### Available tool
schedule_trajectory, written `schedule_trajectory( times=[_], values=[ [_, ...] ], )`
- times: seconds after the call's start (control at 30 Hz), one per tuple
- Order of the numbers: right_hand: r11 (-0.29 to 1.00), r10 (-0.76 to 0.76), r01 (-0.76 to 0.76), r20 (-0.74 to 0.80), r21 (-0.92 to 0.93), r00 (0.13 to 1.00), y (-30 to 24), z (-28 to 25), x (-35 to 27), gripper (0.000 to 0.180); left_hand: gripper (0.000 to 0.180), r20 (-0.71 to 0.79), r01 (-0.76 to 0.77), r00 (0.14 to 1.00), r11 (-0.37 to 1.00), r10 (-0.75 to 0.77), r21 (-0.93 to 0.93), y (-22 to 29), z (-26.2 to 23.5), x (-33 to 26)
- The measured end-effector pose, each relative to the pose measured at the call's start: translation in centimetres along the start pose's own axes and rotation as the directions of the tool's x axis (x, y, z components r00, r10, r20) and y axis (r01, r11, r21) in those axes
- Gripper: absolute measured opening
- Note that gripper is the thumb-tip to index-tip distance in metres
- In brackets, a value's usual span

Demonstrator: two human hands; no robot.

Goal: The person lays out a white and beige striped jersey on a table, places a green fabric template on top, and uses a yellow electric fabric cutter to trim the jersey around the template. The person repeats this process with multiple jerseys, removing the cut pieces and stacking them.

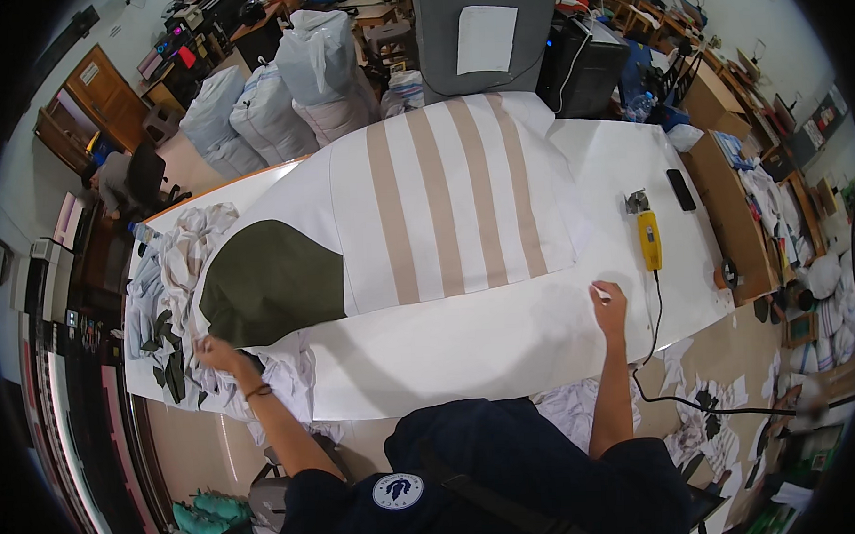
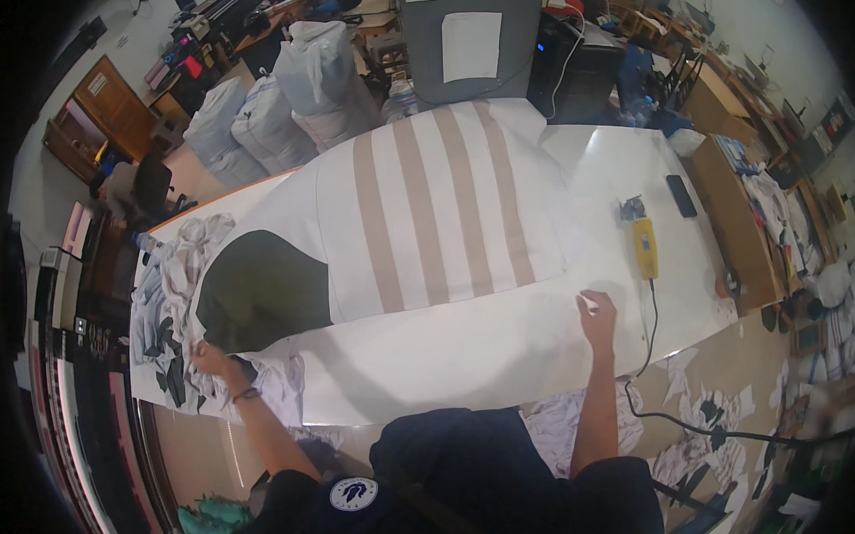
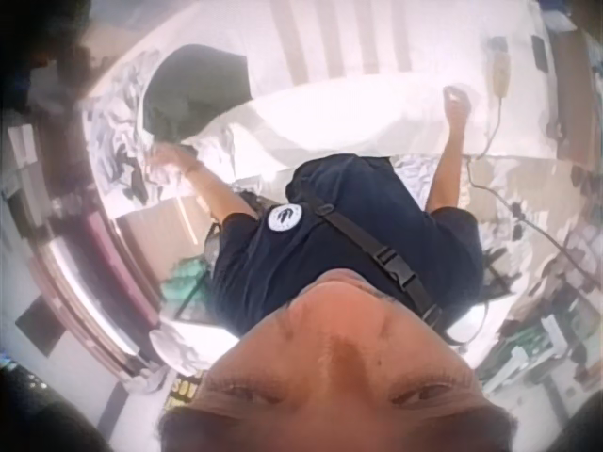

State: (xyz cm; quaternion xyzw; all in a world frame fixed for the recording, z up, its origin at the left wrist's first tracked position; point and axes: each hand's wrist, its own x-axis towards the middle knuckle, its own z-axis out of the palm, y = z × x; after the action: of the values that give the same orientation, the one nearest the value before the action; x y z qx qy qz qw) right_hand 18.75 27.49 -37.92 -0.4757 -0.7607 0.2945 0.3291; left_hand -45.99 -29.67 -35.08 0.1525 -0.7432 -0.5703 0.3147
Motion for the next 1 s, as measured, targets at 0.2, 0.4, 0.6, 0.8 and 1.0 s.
schedule_trajectory(
  times=[0.2, 0.4, 0.6, 0.8, 1.0],
  values=[
    [0.871, -0.316, 0.333, 0.106, -0.362, 0.943, -2.8, 7.2, 4.2, 0.046, 0.029, 0.806, -0.648, 0.174, 0.683, 0.565, -0.338, 7.3, 5.2, -23.0],
    [0.619, 0.057, 0.105, 0.178, -0.778, 0.982, -3.3, 7.6, 3.4, 0.046, 0.041, 0.926, -0.815, -0.058, 0.518, 0.373, -0.260, 4.8, 2.1, -30.4],
    [0.585, 0.026, 0.042, 0.070, -0.810, 0.997, 0.3, 2.3, -1.8, 0.036, 0.032, 0.954, -0.791, -0.075, 0.564, 0.291, -0.235, 5.0, -3.5, -33.0],
    [0.596, 0.062, -0.007, 0.037, -0.803, 0.997, 1.4, -0.6, -5.6, 0.027, 0.025, 0.970, -0.792, -0.081, 0.575, 0.231, -0.203, 5.6, -8.0, -35.0],
    [0.727, 0.075, -0.045, 0.015, -0.685, 0.997, 0.9, -1.5, -6.4, 0.034, 0.027, 0.977, -0.712, -0.125, 0.701, -0.173, 0.034, 8.3, -7.7, -34.4]
  ],
)
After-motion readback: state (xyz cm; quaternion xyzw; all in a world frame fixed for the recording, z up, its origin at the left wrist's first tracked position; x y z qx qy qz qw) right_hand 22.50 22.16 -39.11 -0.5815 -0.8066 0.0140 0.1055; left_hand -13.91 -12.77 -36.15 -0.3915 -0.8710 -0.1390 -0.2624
